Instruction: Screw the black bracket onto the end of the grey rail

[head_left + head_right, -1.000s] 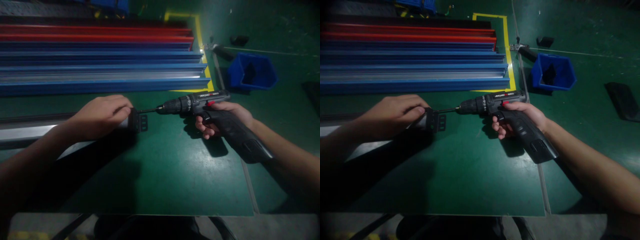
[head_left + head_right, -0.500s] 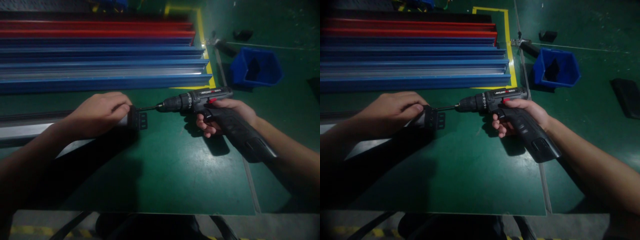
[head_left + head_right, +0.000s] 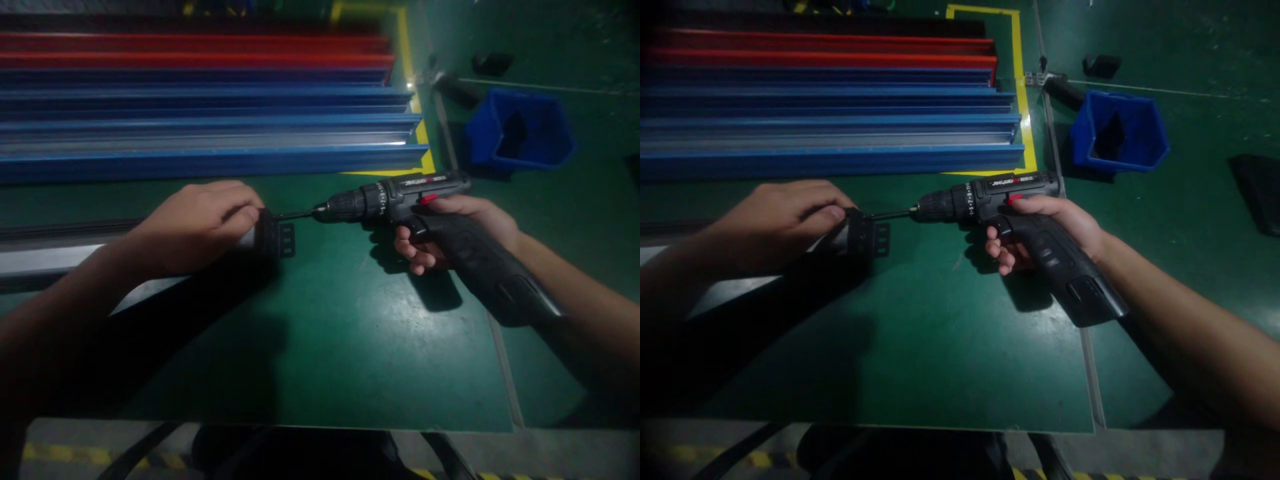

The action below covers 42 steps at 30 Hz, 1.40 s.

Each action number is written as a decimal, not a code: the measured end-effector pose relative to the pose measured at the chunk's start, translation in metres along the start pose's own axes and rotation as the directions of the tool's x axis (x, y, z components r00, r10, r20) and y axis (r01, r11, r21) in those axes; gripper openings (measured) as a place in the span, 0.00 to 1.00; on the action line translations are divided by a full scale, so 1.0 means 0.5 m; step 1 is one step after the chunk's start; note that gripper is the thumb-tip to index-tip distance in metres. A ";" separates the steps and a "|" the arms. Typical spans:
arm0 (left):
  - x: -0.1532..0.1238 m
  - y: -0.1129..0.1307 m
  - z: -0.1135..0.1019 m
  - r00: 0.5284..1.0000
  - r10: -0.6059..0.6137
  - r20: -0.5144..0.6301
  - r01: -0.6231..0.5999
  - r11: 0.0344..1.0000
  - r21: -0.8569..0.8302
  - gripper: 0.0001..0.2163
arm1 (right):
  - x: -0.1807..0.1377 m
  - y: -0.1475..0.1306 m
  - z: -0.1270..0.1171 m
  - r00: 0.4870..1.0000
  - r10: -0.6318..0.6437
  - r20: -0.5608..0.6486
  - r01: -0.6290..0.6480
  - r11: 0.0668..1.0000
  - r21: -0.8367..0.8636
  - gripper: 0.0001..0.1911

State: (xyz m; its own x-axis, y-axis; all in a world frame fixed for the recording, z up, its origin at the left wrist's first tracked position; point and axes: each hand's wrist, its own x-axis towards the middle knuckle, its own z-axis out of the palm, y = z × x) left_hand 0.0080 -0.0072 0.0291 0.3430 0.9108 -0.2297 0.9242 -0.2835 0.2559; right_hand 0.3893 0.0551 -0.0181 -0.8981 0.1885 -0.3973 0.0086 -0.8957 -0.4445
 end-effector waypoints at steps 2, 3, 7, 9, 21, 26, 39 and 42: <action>0.001 -0.005 0.003 1.000 0.010 -0.004 -0.010 1.000 -0.003 0.20 | 0.000 0.000 0.000 1.000 0.003 0.006 -0.003 1.000 -0.007 0.24; 0.002 -0.010 0.007 1.000 0.011 -0.007 -0.011 1.000 -0.001 0.20 | 0.000 0.000 -0.001 1.000 0.008 0.009 -0.008 1.000 -0.008 0.23; 0.007 -0.035 0.022 0.995 0.034 -0.090 -0.037 0.999 -0.031 0.18 | 0.001 0.000 -0.006 0.999 0.010 0.035 -0.010 1.000 0.002 0.24; 0.009 -0.040 0.025 0.995 0.034 -0.089 -0.038 0.999 -0.036 0.18 | 0.002 0.001 -0.009 0.999 0.008 0.049 -0.008 1.000 0.004 0.24; 0.009 -0.031 0.018 0.996 0.020 -0.083 -0.023 0.999 -0.026 0.22 | 0.004 0.003 -0.010 0.998 0.000 0.061 -0.002 0.999 0.037 0.24; 0.009 -0.026 0.016 0.998 0.014 -0.069 -0.016 0.999 -0.036 0.23 | 0.005 0.002 -0.011 0.998 0.008 0.060 -0.011 0.998 0.055 0.24; 0.009 -0.024 0.014 0.998 0.009 -0.063 -0.011 0.999 -0.031 0.23 | 0.003 0.003 -0.008 1.000 0.011 0.029 -0.013 0.999 0.047 0.24; 0.008 -0.026 0.015 0.997 0.020 -0.070 -0.022 0.999 -0.033 0.23 | 0.003 0.002 -0.009 0.999 0.007 0.048 -0.010 0.999 0.050 0.24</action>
State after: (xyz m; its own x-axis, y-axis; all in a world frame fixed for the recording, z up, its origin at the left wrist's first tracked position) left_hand -0.0014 -0.0020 0.0175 0.3485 0.9238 -0.1585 0.9103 -0.2933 0.2921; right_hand 0.3897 0.0561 -0.0229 -0.9180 0.1627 -0.3618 -0.0049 -0.9166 -0.3998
